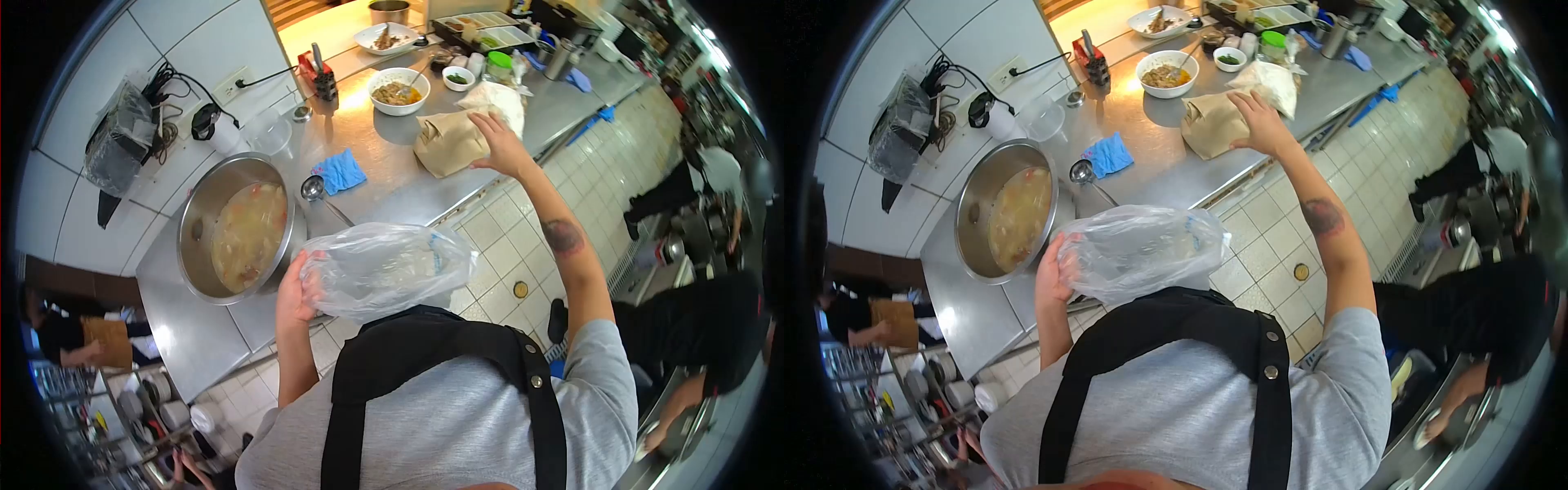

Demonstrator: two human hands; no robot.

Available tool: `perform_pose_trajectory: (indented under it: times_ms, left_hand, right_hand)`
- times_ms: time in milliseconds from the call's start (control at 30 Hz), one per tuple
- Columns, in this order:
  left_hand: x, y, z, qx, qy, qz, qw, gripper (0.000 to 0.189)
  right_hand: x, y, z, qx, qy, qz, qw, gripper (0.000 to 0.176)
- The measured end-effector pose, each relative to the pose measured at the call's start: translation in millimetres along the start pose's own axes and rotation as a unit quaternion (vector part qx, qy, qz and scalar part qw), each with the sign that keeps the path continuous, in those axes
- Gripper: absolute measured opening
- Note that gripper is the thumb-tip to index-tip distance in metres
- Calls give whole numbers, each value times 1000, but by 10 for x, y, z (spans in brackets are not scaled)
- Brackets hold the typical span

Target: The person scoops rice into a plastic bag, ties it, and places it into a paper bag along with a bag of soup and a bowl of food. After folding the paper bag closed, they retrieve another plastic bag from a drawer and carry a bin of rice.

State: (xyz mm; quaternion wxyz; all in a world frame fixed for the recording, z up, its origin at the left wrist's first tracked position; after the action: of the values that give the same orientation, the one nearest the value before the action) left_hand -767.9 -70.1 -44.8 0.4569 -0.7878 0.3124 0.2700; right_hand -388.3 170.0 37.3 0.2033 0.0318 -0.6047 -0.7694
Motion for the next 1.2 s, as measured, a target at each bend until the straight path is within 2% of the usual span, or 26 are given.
perform_pose_trajectory:
  times_ms: [33,67,133,200,233,267,300,367,467,567,667,733,767,800,867,933,967,1067,1167,1200]
  left_hand:
    - [8,-3,-17,-48,-13,-16,999,33]
    - [35,-47,-31,-54,-7,-60,997,31]
    - [95,-110,40,-72,-27,-61,995,30]
    - [107,-190,175,-74,-42,-84,993,30]
    - [115,-268,277,-68,-45,-110,991,30]
    - [91,-304,406,-84,-67,-111,988,29]
    - [108,-331,526,-104,-84,-114,985,29]
    - [115,-470,770,-121,-117,-128,977,29]
    - [94,-732,890,-129,-164,-118,971,28]
    - [-2,-1061,924,-143,-191,-73,968,29]
    - [88,-1286,1095,-135,-190,-83,969,29]
    - [237,-1401,1332,-131,-190,-99,968,30]
    - [320,-1495,1440,-132,-190,-110,967,30]
    - [387,-1651,1524,-114,-177,-99,972,31]
    - [471,-1992,1785,-70,-142,-99,982,34]
    - [636,-2308,2096,-16,-84,-145,986,37]
    - [704,-2482,2256,19,-56,-179,982,38]
    - [880,-3021,2631,134,-3,-294,946,43]
    - [1115,-3252,2908,191,-8,-373,908,47]
    - [1291,-3189,3034,146,-5,-342,928,47]
  right_hand:
    - [-50,-135,219,4,17,-38,999,100]
    - [-88,-238,434,0,35,-78,996,101]
    - [-247,-623,743,67,54,-139,987,96]
    - [-616,-1333,1000,153,52,-72,984,87]
    - [-606,-1355,997,194,64,24,979,80]
    - [-657,-1439,993,134,92,45,986,69]
    - [-595,-1341,978,127,109,38,985,61]
    - [-552,-1249,994,174,109,-12,979,56]
    - [-589,-1199,1080,197,138,31,970,59]
    - [-800,-1161,1300,192,102,16,976,52]
    - [-1046,-892,1546,146,20,286,947,40]
    - [-1124,-456,1583,253,-176,289,906,35]
    - [-1190,-356,1628,203,-139,390,887,33]
    - [-1442,-406,1702,196,-143,379,893,34]
    - [-1550,-26,1772,158,-164,403,887,34]
    - [-1428,409,1778,144,-137,516,833,33]
    - [-1490,511,1787,146,-160,534,817,33]
    - [-1473,819,1792,128,-160,613,763,34]
    - [-1382,870,1774,103,-150,686,705,33]
    - [-1334,822,1764,88,-156,693,698,33]
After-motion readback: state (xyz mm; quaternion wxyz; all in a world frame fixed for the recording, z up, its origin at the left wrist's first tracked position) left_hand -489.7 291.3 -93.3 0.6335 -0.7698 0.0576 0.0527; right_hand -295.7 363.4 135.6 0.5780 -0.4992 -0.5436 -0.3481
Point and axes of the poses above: each hand's wrist, its own z-axis towards the middle knuckle, its own y-axis out of the back of the hand, x = y × z, the point moved 7 cm from there along z, towards the middle knuckle, and after that the axes turned 15 degrees about -y, right-handed, at the moved point
